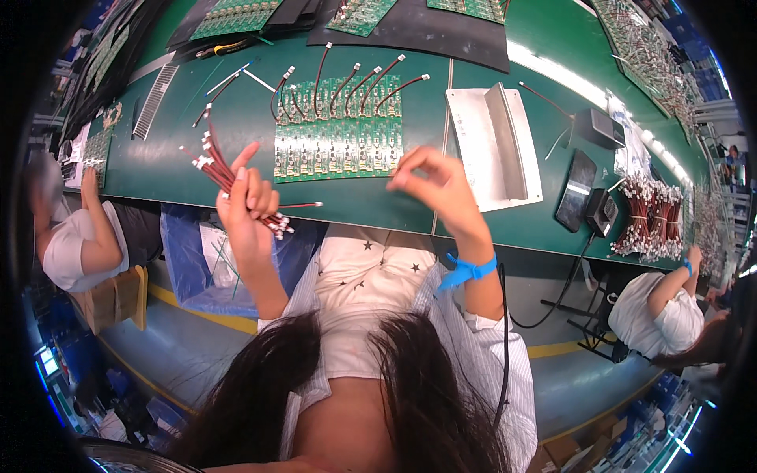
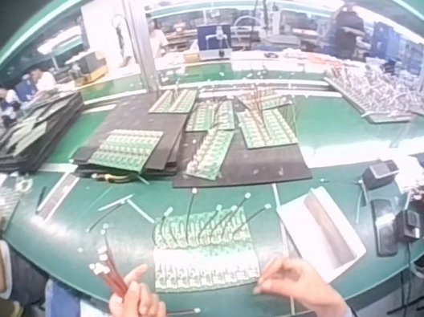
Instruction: Assembling printed circuit boards by inserting wire bundles into connectors.
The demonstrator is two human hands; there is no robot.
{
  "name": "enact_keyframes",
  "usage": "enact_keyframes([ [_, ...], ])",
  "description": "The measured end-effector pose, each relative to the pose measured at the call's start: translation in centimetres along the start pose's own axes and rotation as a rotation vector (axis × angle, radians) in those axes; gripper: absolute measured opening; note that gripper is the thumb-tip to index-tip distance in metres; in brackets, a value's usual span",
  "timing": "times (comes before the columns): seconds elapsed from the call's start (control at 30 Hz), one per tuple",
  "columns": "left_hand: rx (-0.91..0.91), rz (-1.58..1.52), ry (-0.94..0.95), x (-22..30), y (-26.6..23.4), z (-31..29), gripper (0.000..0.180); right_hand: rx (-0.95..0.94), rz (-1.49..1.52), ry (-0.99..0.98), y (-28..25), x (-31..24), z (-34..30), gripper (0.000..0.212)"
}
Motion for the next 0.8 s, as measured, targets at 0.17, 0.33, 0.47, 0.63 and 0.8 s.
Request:
enact_keyframes([
  [0.17, -0.010, 0.164, -0.150, -1.0, -2.7, 1.7, 0.035, 0.391, -0.321, -0.174, -4.2, 0.1, 5.4, 0.008],
  [0.33, -0.006, 0.178, -0.307, -3.9, -5.2, 2.8, 0.039, 0.423, -0.548, -0.197, -3.8, 0.7, 7.6, 0.009],
  [0.47, 0.020, 0.218, -0.316, -4.6, -5.4, 3.0, 0.040, 0.467, -0.731, -0.209, -3.7, 0.6, 7.4, 0.010],
  [0.63, 0.009, 0.222, -0.314, -4.5, -5.1, 3.6, 0.041, 0.437, -0.734, -0.210, -4.5, 1.1, 7.8, 0.011],
  [0.8, -0.017, 0.223, -0.317, -4.7, -5.0, 3.9, 0.042, 0.407, -0.896, -0.270, -4.1, 0.4, 7.9, 0.010],
])
Point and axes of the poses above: each hand's wrist, its own z-axis towards the middle knuckle, its own y-axis out of the palm, x = y × z, the point moved 7 cm from there along z, towards the middle knuckle, and after that the axes turned 11 degrees about x, right-handed, at the moved point
